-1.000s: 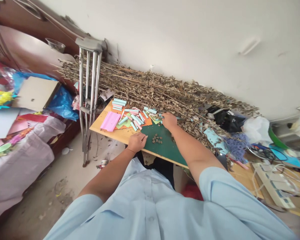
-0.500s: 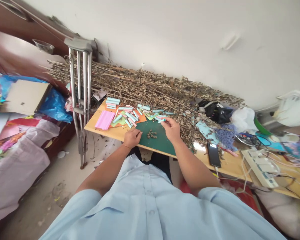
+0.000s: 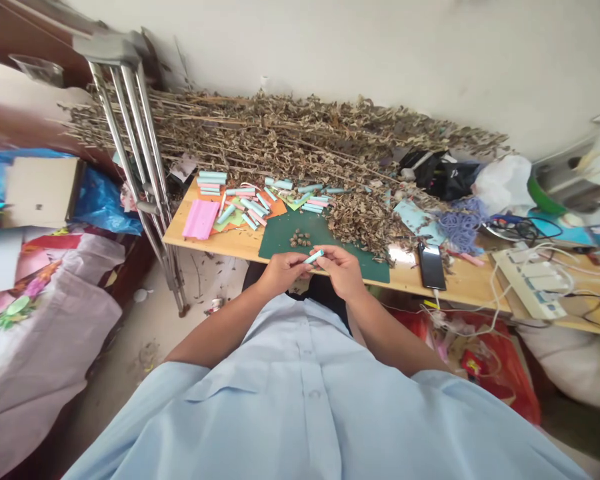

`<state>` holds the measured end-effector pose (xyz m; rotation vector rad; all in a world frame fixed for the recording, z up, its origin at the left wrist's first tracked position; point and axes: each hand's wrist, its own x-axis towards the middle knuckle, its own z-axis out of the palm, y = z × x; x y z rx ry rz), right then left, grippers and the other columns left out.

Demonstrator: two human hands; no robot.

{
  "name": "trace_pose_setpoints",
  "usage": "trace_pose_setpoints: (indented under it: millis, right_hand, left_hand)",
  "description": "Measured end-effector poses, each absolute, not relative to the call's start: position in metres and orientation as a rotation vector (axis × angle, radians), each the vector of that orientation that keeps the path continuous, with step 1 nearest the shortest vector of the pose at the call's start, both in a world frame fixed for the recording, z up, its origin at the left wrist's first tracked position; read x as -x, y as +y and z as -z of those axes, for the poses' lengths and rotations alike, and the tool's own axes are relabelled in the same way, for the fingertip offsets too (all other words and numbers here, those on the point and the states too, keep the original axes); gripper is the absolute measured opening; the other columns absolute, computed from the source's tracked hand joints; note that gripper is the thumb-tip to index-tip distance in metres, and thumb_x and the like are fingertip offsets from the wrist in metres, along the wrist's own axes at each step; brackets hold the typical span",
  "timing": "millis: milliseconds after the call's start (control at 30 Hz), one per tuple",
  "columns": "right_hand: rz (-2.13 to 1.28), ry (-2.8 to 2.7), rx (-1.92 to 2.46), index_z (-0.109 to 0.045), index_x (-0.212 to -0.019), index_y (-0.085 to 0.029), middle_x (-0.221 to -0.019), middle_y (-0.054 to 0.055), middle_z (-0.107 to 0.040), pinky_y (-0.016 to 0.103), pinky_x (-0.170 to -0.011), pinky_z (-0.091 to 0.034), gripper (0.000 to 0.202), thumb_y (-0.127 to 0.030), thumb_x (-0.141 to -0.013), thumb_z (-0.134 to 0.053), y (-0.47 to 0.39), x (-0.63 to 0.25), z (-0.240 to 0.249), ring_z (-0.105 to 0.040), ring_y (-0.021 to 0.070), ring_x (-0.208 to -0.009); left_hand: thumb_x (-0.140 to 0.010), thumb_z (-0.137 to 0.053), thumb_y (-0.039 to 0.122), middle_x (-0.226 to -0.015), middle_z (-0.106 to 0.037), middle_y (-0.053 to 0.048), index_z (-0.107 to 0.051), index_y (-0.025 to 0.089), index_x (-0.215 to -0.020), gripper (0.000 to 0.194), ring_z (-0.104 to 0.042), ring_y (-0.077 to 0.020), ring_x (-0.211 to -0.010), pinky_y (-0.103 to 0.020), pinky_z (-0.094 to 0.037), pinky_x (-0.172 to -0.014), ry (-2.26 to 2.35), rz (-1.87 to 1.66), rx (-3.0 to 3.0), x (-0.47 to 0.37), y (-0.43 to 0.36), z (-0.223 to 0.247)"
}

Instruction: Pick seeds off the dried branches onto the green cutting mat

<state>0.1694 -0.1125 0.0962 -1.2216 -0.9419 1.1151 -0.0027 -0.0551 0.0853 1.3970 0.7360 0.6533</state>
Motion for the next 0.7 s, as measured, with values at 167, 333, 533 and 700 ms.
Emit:
trace_pose_setpoints:
  millis: [167, 333, 533, 700]
  right_hand:
    - [-0.822, -1.214, 1.307, -0.079, -0.099, -0.026, -0.102, 0.004, -0.077, 0.034, -0.080, -0.061, 0.016, -0.037, -0.087, -0.075, -0.135, -0.165, -0.120, -0.072, 0.0187, -0.088]
    - [-0.617, -1.564, 1.199, -0.078, -0.103, -0.028, -0.101, 0.006, -0.078, 0.038, -0.087, -0.060, 0.013, -0.030, -0.092, -0.070, -0.144, -0.161, -0.135, -0.073, 0.0210, -0.094]
    - [-0.622, -1.608, 1.124, -0.075, -0.109, -0.027, -0.109, 0.008, -0.076, 0.032, -0.069, -0.061, 0.022, -0.027, -0.088, -0.077, -0.148, -0.158, -0.139, -0.072, 0.0199, -0.091]
    - [-0.536, -1.603, 1.094, -0.076, -0.101, -0.027, -0.098, 0.006, -0.077, 0.036, -0.079, -0.062, 0.015, -0.023, -0.087, -0.077, -0.148, -0.153, -0.144, -0.073, 0.0209, -0.091]
  left_hand:
    - [-0.085, -0.077, 0.044, -0.086, -0.075, -0.005, -0.078, 0.015, -0.099, 0.032, -0.069, -0.0151, -0.078, -0.023, -0.054, -0.073, 0.701, -0.729, -1.547, 0.011, -0.064, -0.084]
    - [-0.091, -0.070, 0.045, -0.089, -0.076, -0.007, -0.078, 0.014, -0.102, 0.034, -0.068, -0.0140, -0.079, -0.022, -0.052, -0.072, 0.570, -0.783, -1.735, 0.017, -0.071, -0.095]
    - [-0.098, -0.061, 0.041, -0.095, -0.078, -0.009, -0.078, 0.018, -0.109, 0.030, -0.074, -0.0163, -0.086, -0.024, -0.055, -0.078, 0.416, -0.956, -1.879, 0.023, -0.074, -0.100]
    - [-0.099, -0.060, 0.039, -0.093, -0.078, -0.009, -0.076, 0.018, -0.108, 0.028, -0.073, -0.0160, -0.085, -0.024, -0.055, -0.077, 0.402, -0.957, -1.943, 0.024, -0.076, -0.103]
